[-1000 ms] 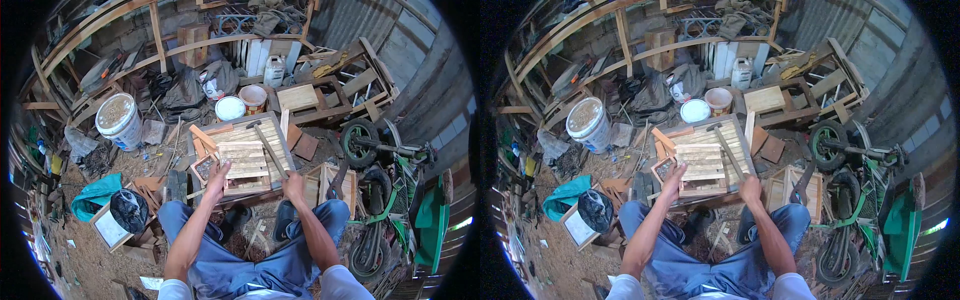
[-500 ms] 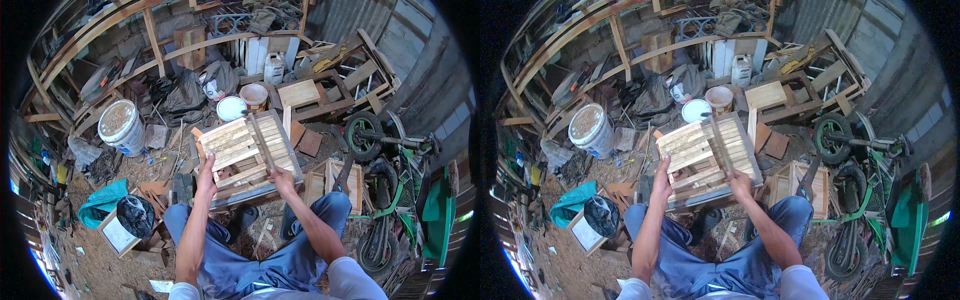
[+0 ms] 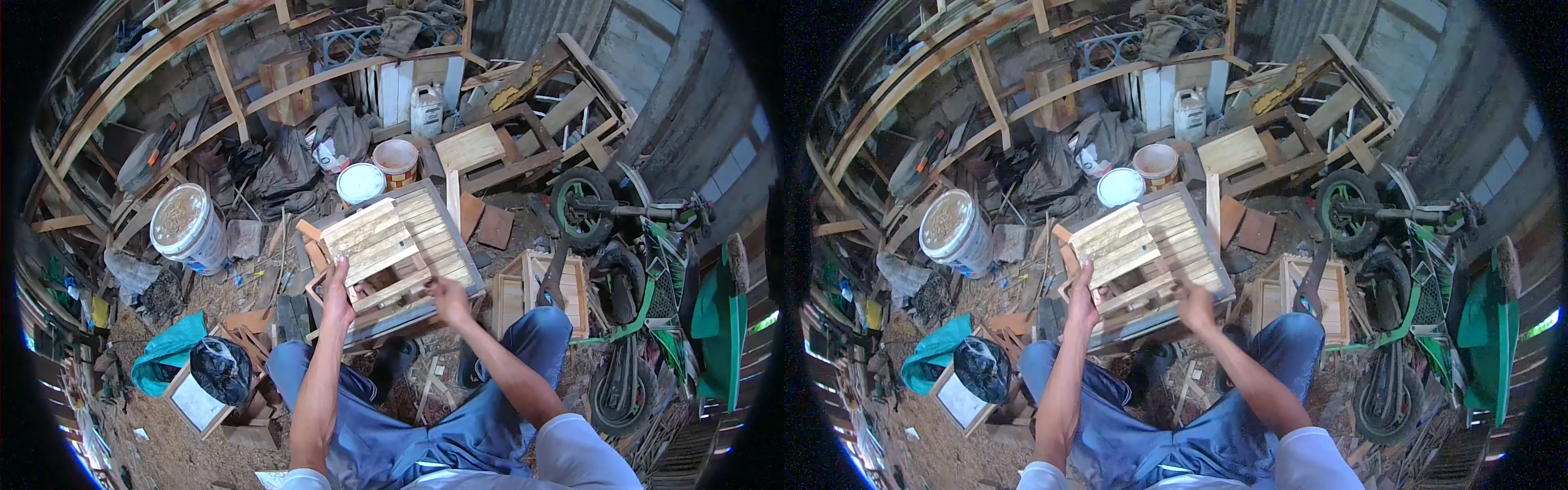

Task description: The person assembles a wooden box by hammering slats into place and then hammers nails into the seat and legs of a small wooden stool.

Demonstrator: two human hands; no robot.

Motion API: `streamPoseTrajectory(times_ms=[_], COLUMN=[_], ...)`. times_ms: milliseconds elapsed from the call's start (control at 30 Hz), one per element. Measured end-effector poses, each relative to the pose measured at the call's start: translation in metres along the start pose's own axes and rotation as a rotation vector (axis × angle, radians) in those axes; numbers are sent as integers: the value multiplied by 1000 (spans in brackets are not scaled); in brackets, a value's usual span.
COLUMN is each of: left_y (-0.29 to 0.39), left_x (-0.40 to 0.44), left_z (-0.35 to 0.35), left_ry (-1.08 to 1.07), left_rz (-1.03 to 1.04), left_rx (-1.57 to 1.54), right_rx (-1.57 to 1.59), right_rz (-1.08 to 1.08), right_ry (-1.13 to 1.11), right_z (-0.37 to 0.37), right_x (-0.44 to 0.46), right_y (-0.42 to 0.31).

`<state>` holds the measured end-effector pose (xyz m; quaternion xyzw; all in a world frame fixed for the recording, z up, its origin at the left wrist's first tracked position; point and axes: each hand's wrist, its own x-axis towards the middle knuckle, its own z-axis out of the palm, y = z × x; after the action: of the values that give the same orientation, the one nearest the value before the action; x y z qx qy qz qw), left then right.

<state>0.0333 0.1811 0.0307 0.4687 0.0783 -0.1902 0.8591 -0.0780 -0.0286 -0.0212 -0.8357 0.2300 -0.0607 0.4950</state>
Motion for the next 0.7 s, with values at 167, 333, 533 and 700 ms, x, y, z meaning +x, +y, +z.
streamPoseTrajectory(times_ms=[167,333,533,700], left_y=[-23,-57,-51,-83], left_x=[-7,5,-17,-23], left_z=[30,45,38,36], left_ry=[-39,-179,-47,-130], left_rz=[-31,97,633,602], left_rx=[78,191,1350,1712], right_rx=[922,921,1028,1012], right_rz=[329,280,248,245], right_ry=[-267,-184,-171,-169], right_z=[-72,-78,-95,-85], right_x=[-7,-11,6,15], right_y=[-28,-9,7,8])
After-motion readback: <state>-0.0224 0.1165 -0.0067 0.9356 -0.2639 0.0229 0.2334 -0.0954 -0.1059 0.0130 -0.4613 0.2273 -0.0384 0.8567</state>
